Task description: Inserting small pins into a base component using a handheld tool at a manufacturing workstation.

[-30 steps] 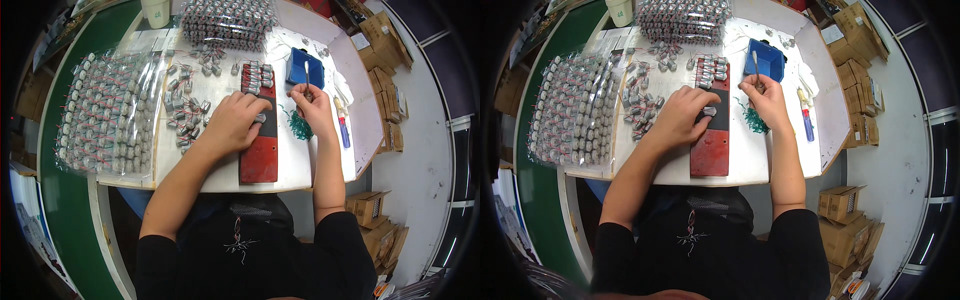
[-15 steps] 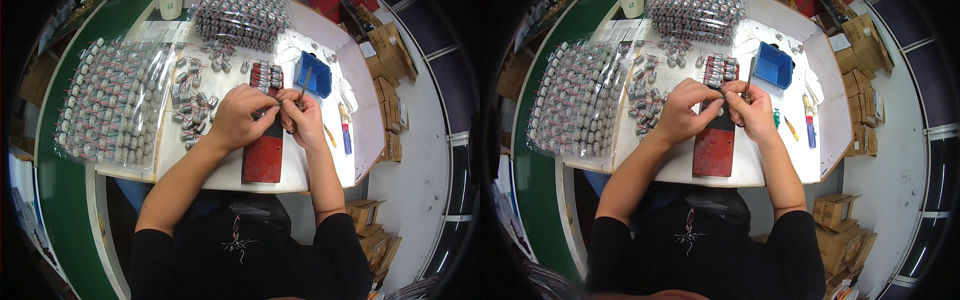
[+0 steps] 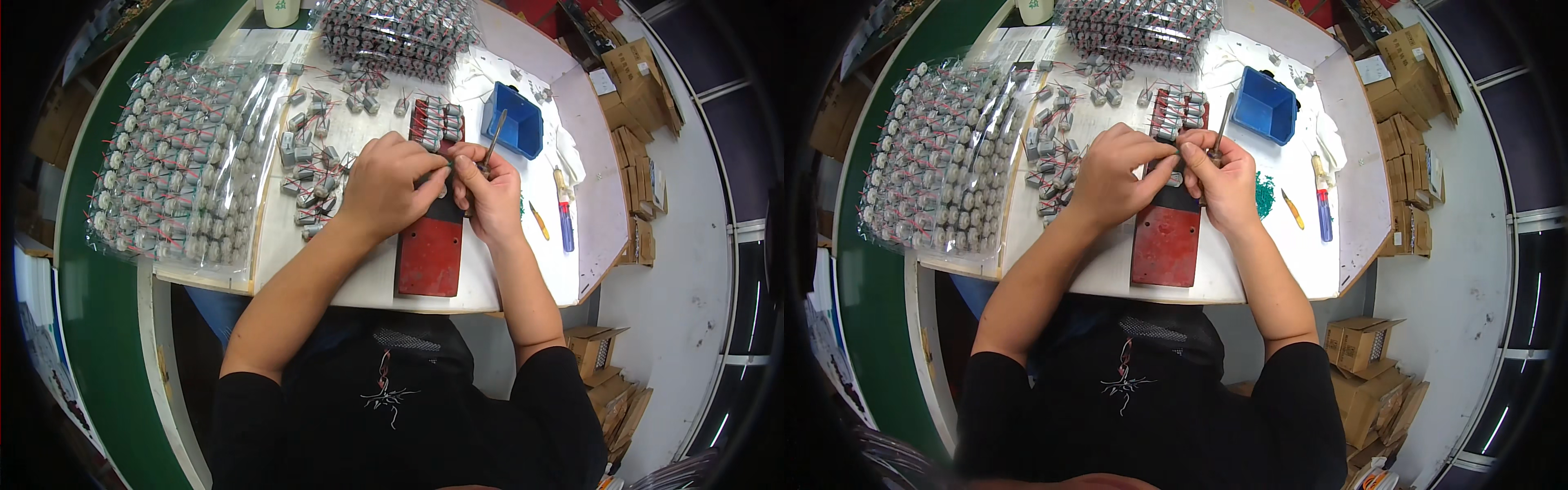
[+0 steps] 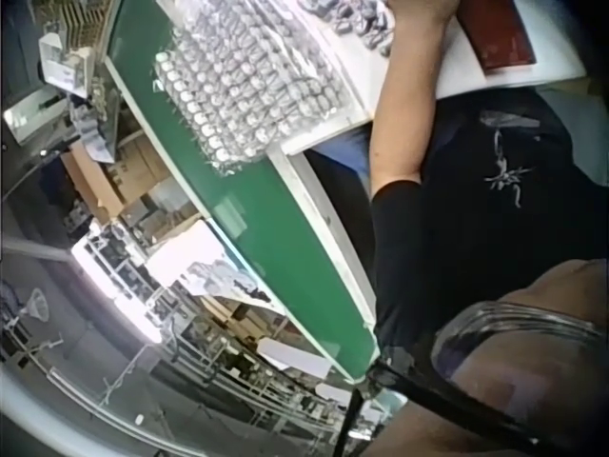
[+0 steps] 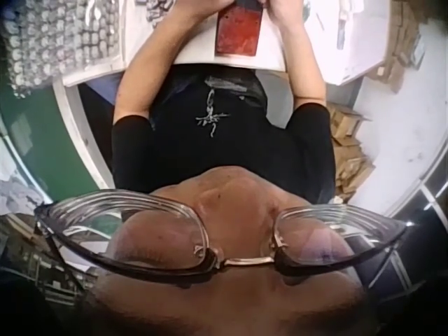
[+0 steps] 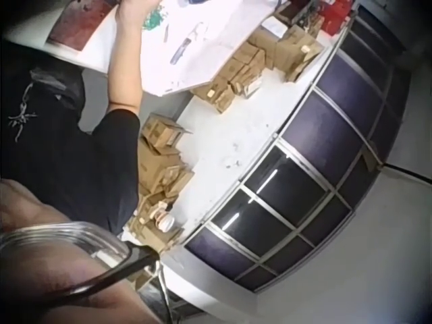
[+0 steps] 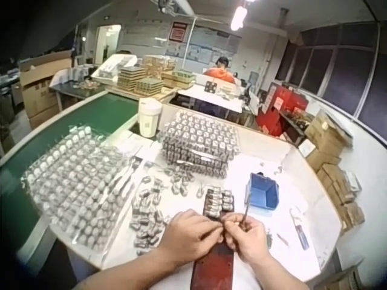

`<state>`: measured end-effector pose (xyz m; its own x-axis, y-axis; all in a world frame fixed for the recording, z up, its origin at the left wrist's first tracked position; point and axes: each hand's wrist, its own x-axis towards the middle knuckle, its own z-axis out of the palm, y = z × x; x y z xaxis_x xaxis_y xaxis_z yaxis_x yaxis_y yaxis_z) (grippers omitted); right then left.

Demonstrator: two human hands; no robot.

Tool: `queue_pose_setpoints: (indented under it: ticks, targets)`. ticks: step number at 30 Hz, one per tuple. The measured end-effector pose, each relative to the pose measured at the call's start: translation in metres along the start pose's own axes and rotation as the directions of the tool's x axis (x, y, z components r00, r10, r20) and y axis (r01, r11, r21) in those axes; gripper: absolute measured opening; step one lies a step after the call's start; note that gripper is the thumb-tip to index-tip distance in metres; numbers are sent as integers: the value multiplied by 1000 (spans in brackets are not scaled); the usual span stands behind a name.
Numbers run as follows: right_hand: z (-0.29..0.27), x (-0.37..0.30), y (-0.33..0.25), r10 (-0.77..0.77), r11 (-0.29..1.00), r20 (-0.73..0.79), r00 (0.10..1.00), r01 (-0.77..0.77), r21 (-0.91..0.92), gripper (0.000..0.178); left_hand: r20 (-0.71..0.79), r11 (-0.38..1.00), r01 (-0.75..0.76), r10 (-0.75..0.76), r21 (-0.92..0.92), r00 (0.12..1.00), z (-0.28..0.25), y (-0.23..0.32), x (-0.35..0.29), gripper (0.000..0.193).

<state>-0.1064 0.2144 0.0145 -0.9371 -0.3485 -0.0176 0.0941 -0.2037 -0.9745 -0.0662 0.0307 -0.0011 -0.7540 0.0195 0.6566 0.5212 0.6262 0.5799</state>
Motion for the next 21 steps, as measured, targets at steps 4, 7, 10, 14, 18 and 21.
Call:
queue_pose_setpoints:
  ticks: [4, 7, 10, 14, 18, 21]
  targets:
    - [-21, 5, -14, 155, 982, 53, 986, -148, -120, 21, 245, 947, 300, -267, -110, 932, -2, -6, -1, 18]
    - [-23, 6, -17, 251, 945, 65, 966, -231, -231, 21, 346, 889, 437, -370, -139, 862, -1, -9, -1, 22]
    - [-21, 6, -17, 297, 906, 64, 953, -260, -334, 20, 361, 858, 495, -422, -137, 832, 2, -11, -2, 24]
    - [-18, 5, -15, 301, 884, 73, 951, -250, -395, 17, 348, 854, 499, -428, -146, 834, 4, -13, -3, 24]
    - [-18, 4, -12, 288, 885, 59, 956, -242, -398, 14, 344, 854, 493, -419, -163, 840, 4, -14, -3, 24]
    - [-15, 3, -11, 278, 879, 31, 960, -241, -412, 13, 378, 825, 548, -469, -135, 798, 3, -11, -2, 25]
